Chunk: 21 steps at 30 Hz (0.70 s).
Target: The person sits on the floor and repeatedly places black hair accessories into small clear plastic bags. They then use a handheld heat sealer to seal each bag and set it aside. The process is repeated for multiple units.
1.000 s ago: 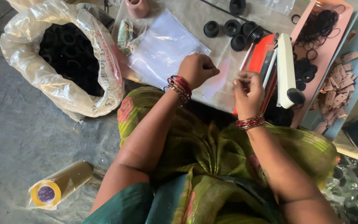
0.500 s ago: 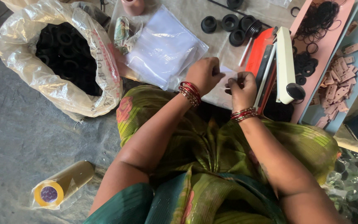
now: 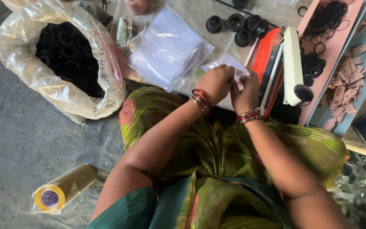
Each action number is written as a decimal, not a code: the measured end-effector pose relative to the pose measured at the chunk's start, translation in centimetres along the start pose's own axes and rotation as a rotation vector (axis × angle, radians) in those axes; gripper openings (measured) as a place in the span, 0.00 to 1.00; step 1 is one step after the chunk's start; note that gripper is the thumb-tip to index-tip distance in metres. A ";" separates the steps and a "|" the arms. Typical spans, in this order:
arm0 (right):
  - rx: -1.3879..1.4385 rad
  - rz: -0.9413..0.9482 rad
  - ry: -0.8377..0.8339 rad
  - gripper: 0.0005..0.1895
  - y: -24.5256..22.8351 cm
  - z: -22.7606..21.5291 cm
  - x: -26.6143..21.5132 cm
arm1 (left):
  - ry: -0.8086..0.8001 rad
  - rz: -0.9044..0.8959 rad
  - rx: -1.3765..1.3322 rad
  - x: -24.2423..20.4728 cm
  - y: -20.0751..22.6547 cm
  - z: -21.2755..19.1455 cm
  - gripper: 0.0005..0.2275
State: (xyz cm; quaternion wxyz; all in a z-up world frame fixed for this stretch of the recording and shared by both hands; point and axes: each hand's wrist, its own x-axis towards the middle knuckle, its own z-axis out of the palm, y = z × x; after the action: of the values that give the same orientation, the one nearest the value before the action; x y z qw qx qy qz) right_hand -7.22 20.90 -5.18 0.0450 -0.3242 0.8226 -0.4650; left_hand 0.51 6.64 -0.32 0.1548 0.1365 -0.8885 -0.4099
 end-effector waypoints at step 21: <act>-0.153 -0.006 -0.002 0.10 8.2 3.9 9.9 | 0.260 -0.243 0.023 2.6 -1.9 -4.3 0.06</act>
State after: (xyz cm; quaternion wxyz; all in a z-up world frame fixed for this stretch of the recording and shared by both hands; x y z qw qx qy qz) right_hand -17.53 15.25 -11.69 0.0197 -0.3297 0.8546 -0.4007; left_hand 0.05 1.56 1.26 0.2161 0.2967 -0.8425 -0.3943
